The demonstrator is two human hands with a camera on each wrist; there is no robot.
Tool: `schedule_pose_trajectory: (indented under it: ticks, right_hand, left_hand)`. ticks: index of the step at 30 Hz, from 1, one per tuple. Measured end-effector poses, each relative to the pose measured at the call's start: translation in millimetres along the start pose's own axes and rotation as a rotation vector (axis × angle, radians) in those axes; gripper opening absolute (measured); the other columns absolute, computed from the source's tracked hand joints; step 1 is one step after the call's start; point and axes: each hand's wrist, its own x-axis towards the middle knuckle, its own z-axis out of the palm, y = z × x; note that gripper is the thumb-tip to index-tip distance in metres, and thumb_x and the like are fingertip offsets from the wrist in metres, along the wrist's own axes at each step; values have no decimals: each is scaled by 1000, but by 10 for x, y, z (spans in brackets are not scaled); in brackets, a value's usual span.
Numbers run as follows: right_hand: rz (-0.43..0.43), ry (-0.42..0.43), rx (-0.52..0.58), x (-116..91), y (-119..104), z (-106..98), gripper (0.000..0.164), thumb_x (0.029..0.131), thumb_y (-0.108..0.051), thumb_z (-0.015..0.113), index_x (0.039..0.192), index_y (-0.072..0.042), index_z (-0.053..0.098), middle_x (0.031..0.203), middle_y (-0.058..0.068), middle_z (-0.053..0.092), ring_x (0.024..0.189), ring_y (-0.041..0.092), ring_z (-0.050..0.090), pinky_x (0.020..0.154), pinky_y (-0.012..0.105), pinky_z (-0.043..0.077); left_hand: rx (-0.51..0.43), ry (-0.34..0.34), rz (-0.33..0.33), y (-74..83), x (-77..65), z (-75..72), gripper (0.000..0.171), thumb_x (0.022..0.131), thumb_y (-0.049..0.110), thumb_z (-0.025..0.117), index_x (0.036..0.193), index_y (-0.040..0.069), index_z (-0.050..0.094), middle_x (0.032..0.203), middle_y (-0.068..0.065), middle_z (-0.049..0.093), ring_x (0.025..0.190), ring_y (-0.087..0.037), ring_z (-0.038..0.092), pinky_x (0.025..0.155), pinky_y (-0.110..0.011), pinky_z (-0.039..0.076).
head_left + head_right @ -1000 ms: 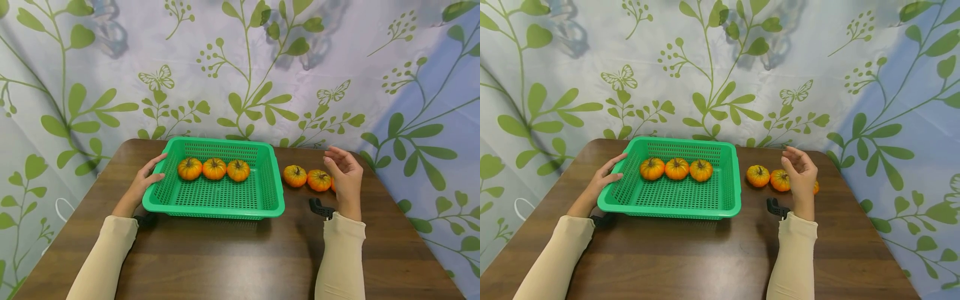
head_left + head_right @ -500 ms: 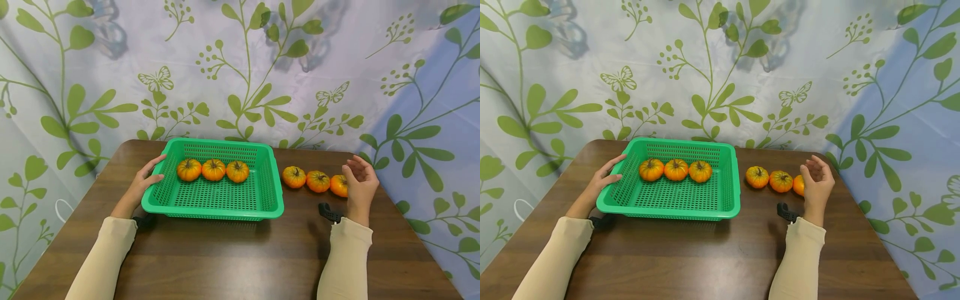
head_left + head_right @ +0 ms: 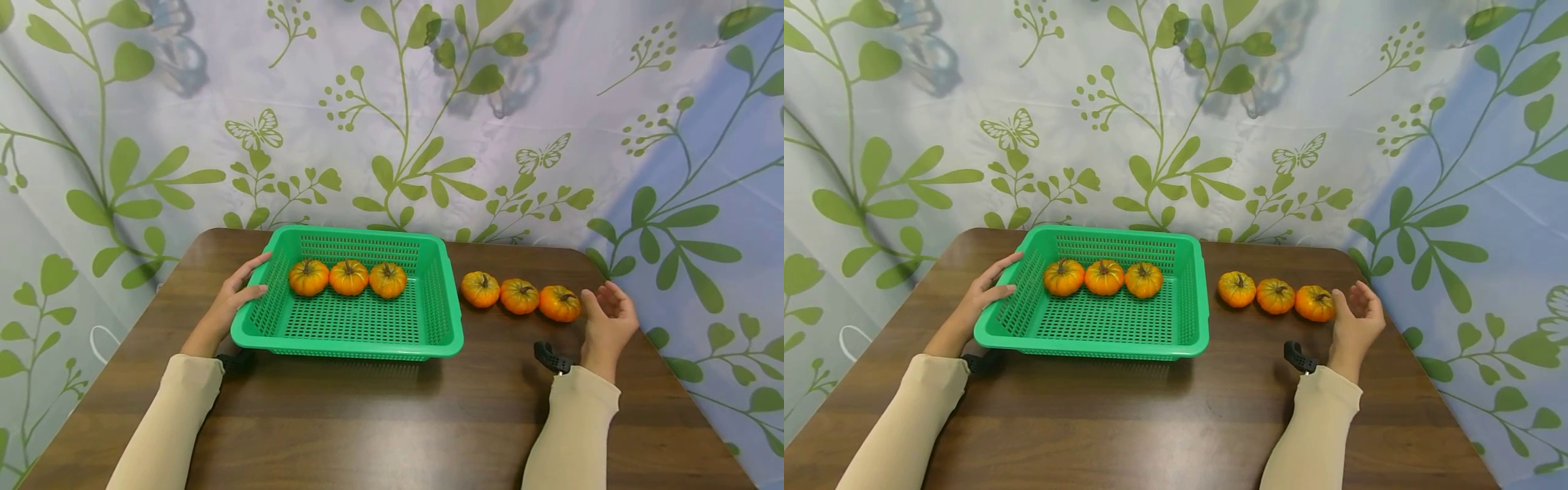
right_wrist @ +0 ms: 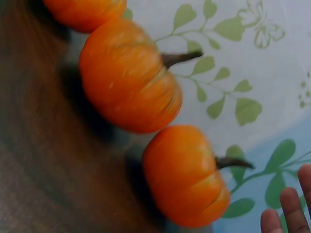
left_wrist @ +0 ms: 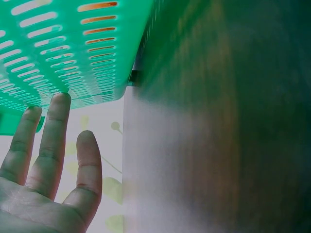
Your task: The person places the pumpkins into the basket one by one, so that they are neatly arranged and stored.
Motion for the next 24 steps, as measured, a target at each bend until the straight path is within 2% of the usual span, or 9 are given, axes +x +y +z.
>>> schedule_pose_trajectory:
  ticks: [5, 11, 20, 24]
  right_hand:
    - [54, 7, -66, 12, 91, -91, 40, 87, 18, 77, 103, -20, 77, 102, -2, 64, 99, 11, 56, 85, 12, 49]
    - [122, -10, -200, 30, 209, -181, 39, 92, 8, 79, 108, -27, 72, 107, -9, 61, 104, 7, 55, 87, 11, 47]
    - [165, -48, -293, 56, 342, -253, 39, 95, 1, 80, 118, -29, 68, 111, -12, 58, 110, 7, 56, 89, 10, 47]
    - [173, -66, -327, 47, 379, -253, 41, 95, -1, 81, 125, -25, 67, 115, -10, 58, 114, 8, 56, 95, 11, 48]
  left_hand:
    - [-22, -7, 8, -5, 2, 2, 60, 112, 12, 51, 169, 22, 41, 146, 2, 51, 112, -11, 64, 86, -25, 60]
    - [-43, -8, 7, 4, -2, 6, 59, 111, 11, 52, 168, 24, 43, 144, 2, 53, 112, -12, 65, 85, -26, 61]
    - [-19, -6, -8, 18, -2, 14, 60, 112, 14, 51, 170, 24, 40, 148, 0, 48, 113, -11, 64, 86, -25, 60]
    - [-26, -6, -9, 23, -5, 10, 60, 112, 13, 51, 170, 23, 40, 147, 1, 49, 113, -11, 65, 85, -25, 60]
